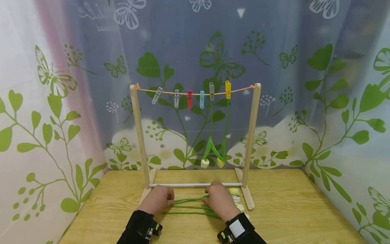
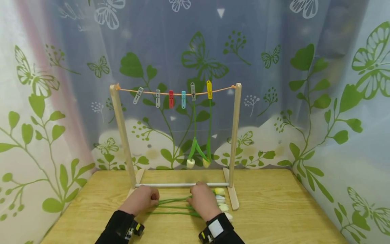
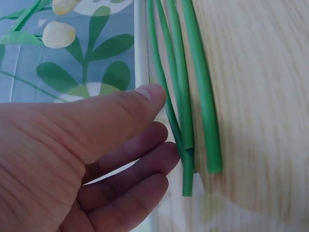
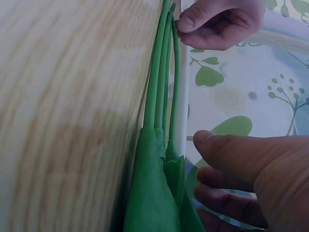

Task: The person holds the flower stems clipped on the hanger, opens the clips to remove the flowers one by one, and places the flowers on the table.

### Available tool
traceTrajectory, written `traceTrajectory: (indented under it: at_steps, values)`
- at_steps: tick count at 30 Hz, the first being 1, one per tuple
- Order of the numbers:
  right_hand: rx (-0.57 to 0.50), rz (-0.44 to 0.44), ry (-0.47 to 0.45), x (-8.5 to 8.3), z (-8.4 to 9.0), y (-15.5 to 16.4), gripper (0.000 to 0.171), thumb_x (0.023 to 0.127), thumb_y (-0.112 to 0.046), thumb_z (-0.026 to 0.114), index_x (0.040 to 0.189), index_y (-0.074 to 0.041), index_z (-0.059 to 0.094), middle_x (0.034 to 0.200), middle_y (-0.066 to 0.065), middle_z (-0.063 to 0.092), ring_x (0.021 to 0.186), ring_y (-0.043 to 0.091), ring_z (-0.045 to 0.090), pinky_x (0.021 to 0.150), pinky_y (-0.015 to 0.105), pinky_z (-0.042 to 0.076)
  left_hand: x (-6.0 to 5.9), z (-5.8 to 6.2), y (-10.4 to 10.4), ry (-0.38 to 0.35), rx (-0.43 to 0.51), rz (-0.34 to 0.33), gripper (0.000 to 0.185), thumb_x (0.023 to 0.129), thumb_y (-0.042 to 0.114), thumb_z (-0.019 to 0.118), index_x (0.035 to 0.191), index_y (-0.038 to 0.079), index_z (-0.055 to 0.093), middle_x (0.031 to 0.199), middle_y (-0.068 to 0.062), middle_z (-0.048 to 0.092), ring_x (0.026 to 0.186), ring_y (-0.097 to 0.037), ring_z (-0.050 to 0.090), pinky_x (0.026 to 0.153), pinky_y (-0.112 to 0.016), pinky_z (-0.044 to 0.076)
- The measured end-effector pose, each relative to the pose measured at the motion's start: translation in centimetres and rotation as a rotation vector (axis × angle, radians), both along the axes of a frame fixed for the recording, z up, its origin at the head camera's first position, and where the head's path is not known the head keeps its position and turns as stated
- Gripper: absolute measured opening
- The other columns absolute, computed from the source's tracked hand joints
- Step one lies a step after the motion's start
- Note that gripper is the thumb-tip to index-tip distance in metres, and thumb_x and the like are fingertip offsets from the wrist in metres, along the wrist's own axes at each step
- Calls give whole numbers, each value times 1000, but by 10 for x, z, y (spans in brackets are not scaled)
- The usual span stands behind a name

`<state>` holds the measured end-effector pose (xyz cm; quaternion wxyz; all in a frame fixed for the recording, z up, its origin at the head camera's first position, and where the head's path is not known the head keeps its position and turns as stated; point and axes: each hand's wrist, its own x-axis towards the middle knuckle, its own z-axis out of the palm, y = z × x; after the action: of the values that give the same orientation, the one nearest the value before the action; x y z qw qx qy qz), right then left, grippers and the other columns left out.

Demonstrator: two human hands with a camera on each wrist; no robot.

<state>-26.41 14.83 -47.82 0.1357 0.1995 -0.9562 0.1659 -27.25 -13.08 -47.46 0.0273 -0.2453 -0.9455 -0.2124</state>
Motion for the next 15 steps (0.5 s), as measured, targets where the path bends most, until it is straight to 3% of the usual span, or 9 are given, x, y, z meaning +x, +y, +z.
traceTrajectory:
  at_steps: [8,15]
  values:
    - [-4,2,-4,1,3,2,25,87,-22,95,101,-4,86,95,8,76,86,23,72,75,37,67,-3,8,2,-39,78,23,11,102,18,80,91,18,79,80,8,71,69,-7,59,62,-28,51]
    - [-10,3,33,2,2,0,22,86,-22,95,97,-4,86,91,7,75,82,23,72,72,37,66,-4,25,5,9,188,54,4,106,18,75,108,19,78,96,7,74,87,-10,68,76,-31,61]
